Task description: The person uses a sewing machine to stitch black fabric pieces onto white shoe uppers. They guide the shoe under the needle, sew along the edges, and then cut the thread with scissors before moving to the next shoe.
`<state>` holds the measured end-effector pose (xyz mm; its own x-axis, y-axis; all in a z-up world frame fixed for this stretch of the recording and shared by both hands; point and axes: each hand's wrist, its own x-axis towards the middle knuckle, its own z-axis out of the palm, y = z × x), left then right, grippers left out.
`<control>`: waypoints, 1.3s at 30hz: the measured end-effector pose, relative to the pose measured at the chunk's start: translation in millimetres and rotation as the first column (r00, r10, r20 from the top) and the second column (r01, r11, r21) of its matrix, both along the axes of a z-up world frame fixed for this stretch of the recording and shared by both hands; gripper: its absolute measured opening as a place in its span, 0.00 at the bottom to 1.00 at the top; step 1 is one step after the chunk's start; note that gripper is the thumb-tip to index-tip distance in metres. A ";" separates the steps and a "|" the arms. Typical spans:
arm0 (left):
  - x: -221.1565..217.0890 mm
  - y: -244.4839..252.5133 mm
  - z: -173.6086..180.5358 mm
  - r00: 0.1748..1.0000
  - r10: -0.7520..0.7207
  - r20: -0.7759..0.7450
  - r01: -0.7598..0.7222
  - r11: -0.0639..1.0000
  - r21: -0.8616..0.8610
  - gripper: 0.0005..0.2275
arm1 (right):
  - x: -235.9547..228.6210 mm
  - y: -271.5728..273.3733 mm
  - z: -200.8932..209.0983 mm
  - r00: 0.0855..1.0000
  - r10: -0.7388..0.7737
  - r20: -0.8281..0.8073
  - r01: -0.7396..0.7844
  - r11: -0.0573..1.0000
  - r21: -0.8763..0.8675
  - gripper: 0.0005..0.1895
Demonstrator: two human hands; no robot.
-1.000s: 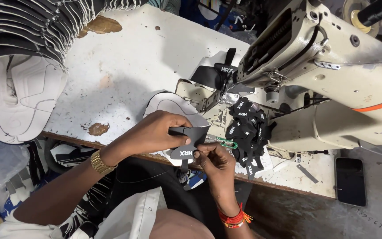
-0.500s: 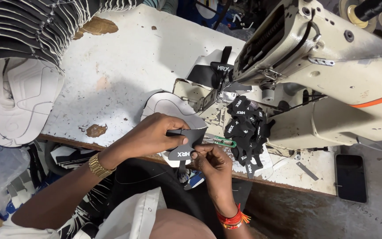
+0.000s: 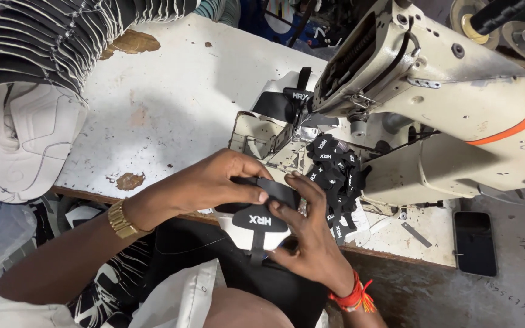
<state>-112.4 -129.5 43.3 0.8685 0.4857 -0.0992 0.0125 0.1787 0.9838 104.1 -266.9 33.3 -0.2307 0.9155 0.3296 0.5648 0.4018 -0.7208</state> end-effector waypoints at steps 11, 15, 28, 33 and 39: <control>-0.5 -16.7 54.5 0.937 0.074 -0.341 0.027 0.959 0.281 0.12 | 12.5 -4.9 11.2 0.951 0.082 0.297 -0.155 0.961 0.230 0.29; 3.7 -21.5 47.4 0.923 0.101 -0.371 0.029 0.944 0.329 0.14 | 13.3 -8.4 26.4 0.916 0.079 0.393 -0.158 0.972 0.173 0.30; 45.8 21.6 12.9 0.992 0.124 -0.020 -0.114 0.954 0.276 0.13 | 34.5 20.8 60.7 0.903 0.014 0.430 -0.046 0.997 0.064 0.31; 68.3 62.0 -20.8 0.991 0.136 0.005 -0.131 0.943 0.305 0.13 | 49.2 55.2 46.4 0.870 0.007 0.492 -0.056 0.995 0.086 0.31; 81.2 91.6 -54.6 0.986 0.109 0.129 -0.150 0.917 0.370 0.14 | 52.9 75.8 37.3 0.865 -0.008 0.502 -0.016 0.999 0.043 0.32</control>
